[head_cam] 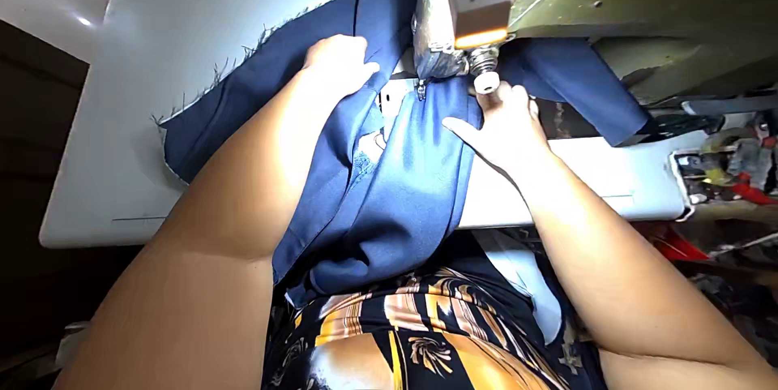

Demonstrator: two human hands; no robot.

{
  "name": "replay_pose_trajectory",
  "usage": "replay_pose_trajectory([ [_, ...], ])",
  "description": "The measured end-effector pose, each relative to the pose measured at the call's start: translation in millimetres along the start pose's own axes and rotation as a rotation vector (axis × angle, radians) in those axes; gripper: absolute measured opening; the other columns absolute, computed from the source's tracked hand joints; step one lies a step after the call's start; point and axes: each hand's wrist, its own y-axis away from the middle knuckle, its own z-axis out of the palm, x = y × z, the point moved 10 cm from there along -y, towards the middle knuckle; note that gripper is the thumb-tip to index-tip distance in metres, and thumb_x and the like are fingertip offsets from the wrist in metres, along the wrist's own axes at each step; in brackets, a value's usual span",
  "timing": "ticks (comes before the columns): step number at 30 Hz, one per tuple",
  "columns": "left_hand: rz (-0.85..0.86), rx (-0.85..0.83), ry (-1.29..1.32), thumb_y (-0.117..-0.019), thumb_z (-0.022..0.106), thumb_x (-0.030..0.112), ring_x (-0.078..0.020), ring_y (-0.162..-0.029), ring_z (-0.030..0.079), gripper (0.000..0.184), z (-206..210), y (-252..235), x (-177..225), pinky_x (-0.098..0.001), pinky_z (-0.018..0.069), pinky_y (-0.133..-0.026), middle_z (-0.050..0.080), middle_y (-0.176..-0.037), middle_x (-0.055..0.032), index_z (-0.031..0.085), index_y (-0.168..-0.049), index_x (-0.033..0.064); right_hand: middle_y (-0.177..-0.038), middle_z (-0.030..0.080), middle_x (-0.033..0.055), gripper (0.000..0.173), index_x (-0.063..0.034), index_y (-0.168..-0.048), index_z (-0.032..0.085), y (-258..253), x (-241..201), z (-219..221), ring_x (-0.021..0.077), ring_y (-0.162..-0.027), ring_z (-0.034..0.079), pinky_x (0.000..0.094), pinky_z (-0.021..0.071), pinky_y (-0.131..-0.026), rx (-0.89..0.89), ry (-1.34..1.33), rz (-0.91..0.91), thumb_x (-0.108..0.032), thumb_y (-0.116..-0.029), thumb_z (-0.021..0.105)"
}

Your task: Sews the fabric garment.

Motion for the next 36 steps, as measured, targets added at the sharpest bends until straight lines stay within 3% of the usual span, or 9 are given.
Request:
replay_pose_trajectory([
  [4, -0.070, 0.063, 0.117, -0.1064, 0.046, 0.029, -0.0450, -0.121, 0.061, 0.040, -31.1, 1.5, -5.8, -0.0695, 0.0453, -0.096, 0.065, -0.124, -0.0279, 0.066, -0.116, -0.0036, -0.122, 0.065, 0.0249, 0.057, -0.0053, -0.127, 0.065, -10.2, 3.6, 3.2, 0.0479, -0.124, 0.057, 0.0703, 0.0408, -0.097, -0.086, -0.069, -0.048, -0.054, -0.0978, 0.060],
  [8, -0.125, 0.072, 0.126, -0.0994, 0.047, 0.065, -0.0465, -0.122, 0.061, 0.075, -19.3, -0.4, -20.5, -0.0705, 0.0453, -0.098, 0.064, -0.125, -0.0288, 0.060, -0.129, -0.0030, -0.096, 0.069, 0.0231, 0.040, -0.0006, -0.109, 0.063, -28.5, 1.5, -1.3, 0.0436, -0.100, 0.066, 0.0668, 0.0432, -0.090, -0.092, -0.146, -0.033, -0.039, -0.0986, 0.066],
  [12, -0.099, 0.010, 0.129, -0.1071, 0.044, 0.030, -0.0459, -0.117, 0.063, 0.043, -4.5, 4.4, -22.8, -0.0698, 0.0451, -0.093, 0.066, -0.117, -0.0295, 0.067, -0.107, -0.0055, -0.091, 0.069, 0.0231, 0.032, -0.0007, -0.105, 0.065, -38.6, -3.6, -3.3, 0.0447, -0.094, 0.067, 0.0686, 0.0438, -0.085, -0.096, -0.155, -0.095, -0.032, -0.1013, 0.063],
  [17, 0.221, 0.502, 1.068, -0.1103, 0.036, 0.017, -0.0014, -0.074, 0.062, 0.026, -92.4, 46.7, -27.4, -0.0244, 0.0574, -0.075, 0.061, -0.084, 0.0056, 0.058, -0.102, 0.0063, -0.094, 0.068, 0.0253, 0.030, 0.0008, -0.110, 0.065, -42.9, -0.3, 1.7, 0.0465, -0.095, 0.067, 0.0694, 0.0453, -0.085, -0.204, -0.142, -0.130, -0.028, -0.1021, 0.062],
  [22, 0.797, 0.287, 0.304, -0.0991, 0.048, 0.040, -0.0295, -0.139, 0.051, 0.046, -28.5, 136.2, 32.4, -0.0528, 0.0315, -0.119, 0.062, -0.141, -0.0164, 0.069, -0.119, 0.0039, -0.113, 0.067, 0.0319, 0.037, 0.0040, -0.126, 0.065, -75.5, 34.7, 5.9, 0.0494, -0.107, 0.064, 0.0728, 0.0458, -0.093, -0.471, -0.074, 0.005, -0.021, -0.0985, 0.067],
  [24, 0.702, 0.292, 0.183, -0.0985, 0.046, 0.050, -0.0360, -0.138, 0.050, 0.051, 22.7, 161.0, 18.1, -0.0650, 0.0254, -0.119, 0.064, -0.135, -0.0165, 0.072, -0.111, 0.0087, -0.100, 0.064, 0.0271, 0.030, 0.0071, -0.117, 0.064, -92.5, 57.6, 6.7, 0.0383, -0.089, 0.062, 0.0614, 0.0489, -0.082, -0.494, -0.045, 0.107, -0.019, -0.1022, 0.060],
  [29, 0.116, 0.034, 0.032, -0.1004, 0.026, 0.069, -0.0557, -0.154, 0.001, 0.066, 104.5, 213.0, 62.3, -0.0923, 0.0037, -0.101, 0.012, -0.174, -0.0084, 0.030, -0.161, 0.0437, -0.136, 0.063, 0.0221, 0.051, -0.0083, -0.135, 0.063, -163.2, 66.4, 26.8, 0.0397, -0.131, 0.057, 0.0681, 0.0412, -0.108, 0.123, 0.168, 0.087, -0.043, -0.1035, 0.044],
  [33, 0.189, 0.082, 0.109, -0.1032, 0.034, 0.061, -0.0499, -0.138, 0.046, 0.058, 76.8, 211.5, 72.8, -0.0799, 0.0320, -0.100, 0.057, -0.146, -0.0136, 0.045, -0.155, 0.0376, -0.134, 0.059, 0.0329, 0.042, -0.0007, -0.135, 0.060, -98.2, 3.7, 1.3, 0.0536, -0.129, 0.053, 0.0767, 0.0389, -0.097, -0.477, 0.262, 0.189, -0.029, -0.1063, 0.049],
  [36, 0.384, 0.101, 0.240, -0.1074, 0.040, 0.038, -0.0297, -0.096, 0.070, 0.045, 46.2, 176.3, 63.3, -0.0536, 0.0548, -0.081, 0.072, -0.104, -0.0113, 0.064, -0.135, 0.0124, -0.131, 0.060, 0.0348, 0.042, 0.0045, -0.130, 0.060, -66.6, 4.8, -30.7, 0.0565, -0.127, 0.053, 0.0800, 0.0393, -0.094, -0.330, 0.256, 0.225, -0.026, -0.1019, 0.053],
])
